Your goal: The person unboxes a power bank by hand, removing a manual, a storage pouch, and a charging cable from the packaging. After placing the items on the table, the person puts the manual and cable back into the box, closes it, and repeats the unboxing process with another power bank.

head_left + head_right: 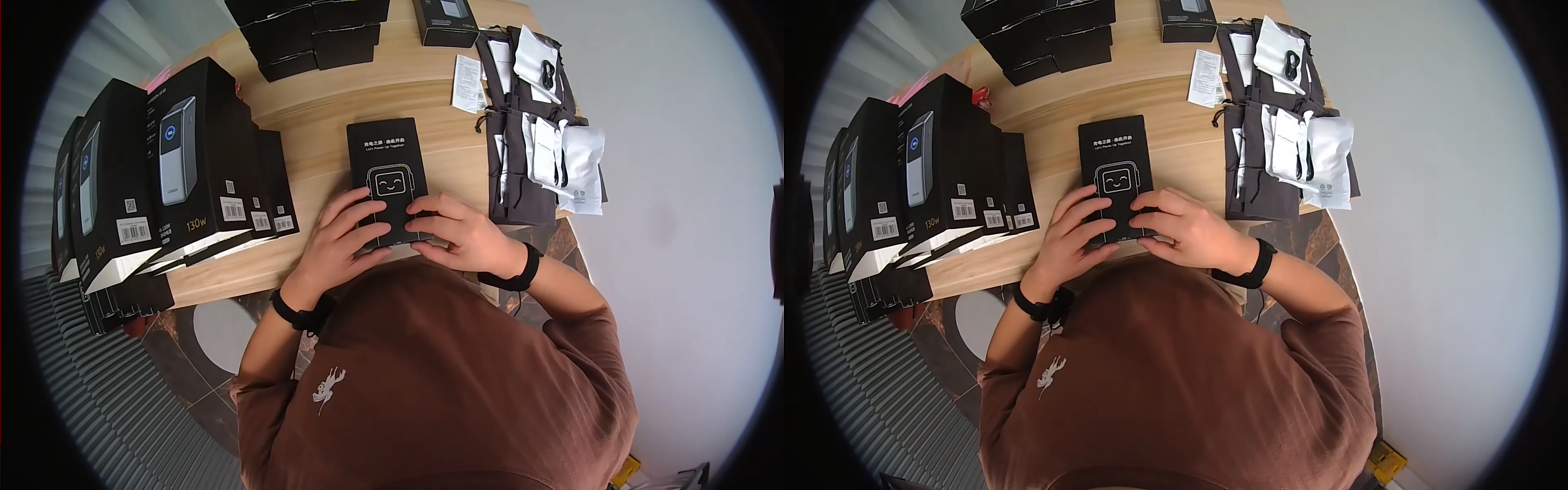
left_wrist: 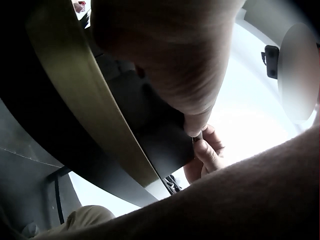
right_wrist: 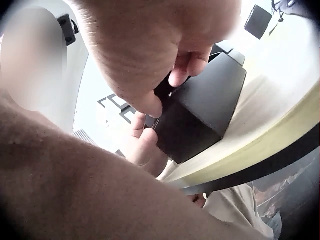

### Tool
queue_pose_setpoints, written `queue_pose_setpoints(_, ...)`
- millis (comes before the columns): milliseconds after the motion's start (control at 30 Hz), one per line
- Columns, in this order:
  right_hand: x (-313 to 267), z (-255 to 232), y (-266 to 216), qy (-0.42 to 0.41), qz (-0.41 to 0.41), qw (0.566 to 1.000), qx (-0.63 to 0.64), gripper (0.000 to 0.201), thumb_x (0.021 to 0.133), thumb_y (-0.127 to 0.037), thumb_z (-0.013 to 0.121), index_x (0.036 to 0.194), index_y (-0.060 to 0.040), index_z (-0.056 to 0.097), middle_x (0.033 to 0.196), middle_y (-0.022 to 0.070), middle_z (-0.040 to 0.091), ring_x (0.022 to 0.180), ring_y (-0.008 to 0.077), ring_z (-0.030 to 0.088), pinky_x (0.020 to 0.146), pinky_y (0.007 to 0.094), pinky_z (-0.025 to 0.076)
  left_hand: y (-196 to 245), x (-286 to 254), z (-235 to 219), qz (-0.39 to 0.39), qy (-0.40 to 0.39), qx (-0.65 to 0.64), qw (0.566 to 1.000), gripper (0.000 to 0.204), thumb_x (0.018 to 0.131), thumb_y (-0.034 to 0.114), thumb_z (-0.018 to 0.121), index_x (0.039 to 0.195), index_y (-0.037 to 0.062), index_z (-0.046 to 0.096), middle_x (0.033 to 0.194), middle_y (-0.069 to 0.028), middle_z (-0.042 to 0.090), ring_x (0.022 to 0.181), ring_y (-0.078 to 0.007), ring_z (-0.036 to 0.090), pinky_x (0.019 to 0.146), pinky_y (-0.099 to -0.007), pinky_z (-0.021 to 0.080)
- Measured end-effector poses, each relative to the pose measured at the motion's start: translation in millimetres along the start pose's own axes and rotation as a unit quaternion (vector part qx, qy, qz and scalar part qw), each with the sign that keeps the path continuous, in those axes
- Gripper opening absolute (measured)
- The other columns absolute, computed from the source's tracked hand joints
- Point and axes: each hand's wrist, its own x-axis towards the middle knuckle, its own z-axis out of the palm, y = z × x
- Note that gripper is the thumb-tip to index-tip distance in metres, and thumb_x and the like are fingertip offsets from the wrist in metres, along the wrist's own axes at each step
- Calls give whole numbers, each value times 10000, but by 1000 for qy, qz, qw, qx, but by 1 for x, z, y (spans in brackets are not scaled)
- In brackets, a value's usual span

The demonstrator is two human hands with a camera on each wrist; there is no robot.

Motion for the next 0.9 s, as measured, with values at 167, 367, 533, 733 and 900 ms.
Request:
queue_pose_setpoints(167,-1,-5,2,-23,-3,1000,3,331,830,-72,833,1149,-57,746,1276,105,658,1043,311,690,910,413,592,-1,0,2,10,2,-3,1000,387,768,191,926,1121,144,773,1363,-56,695,1348,-365,583,1081,-480,522)
queue_pose_setpoints(367,-1,-4,2,-14,-4,1000,10,279,866,-76,829,1132,-58,748,1257,113,669,1054,321,694,920,415,587,5,7,-2,2,6,-17,1000,328,767,135,893,1072,139,772,1308,-50,705,1295,-347,604,1062,-455,532)
queue_pose_setpoints(533,-4,-2,2,11,-12,1000,11,254,853,-41,853,1085,-21,752,1226,147,691,952,302,707,808,384,585,11,8,1,3,25,-11,1000,329,776,126,891,1081,140,769,1297,-76,702,1259,-363,602,1046,-473,505)
queue_pose_setpoints(733,-5,0,6,22,-43,999,-1,265,835,-14,854,1078,-8,746,1214,150,695,913,296,695,765,378,567,5,6,1,35,-2,21,999,298,856,223,859,1145,206,785,1398,19,685,1375,-269,574,1123,-526,445)
queue_pose_setpoints(900,-5,-1,6,14,-52,999,-5,282,818,-14,864,1075,-26,749,1192,119,701,895,281,665,745,364,568,4,2,2,59,3,35,998,293,847,235,862,1126,205,777,1375,24,703,1349,-265,596,1118,-522,454)
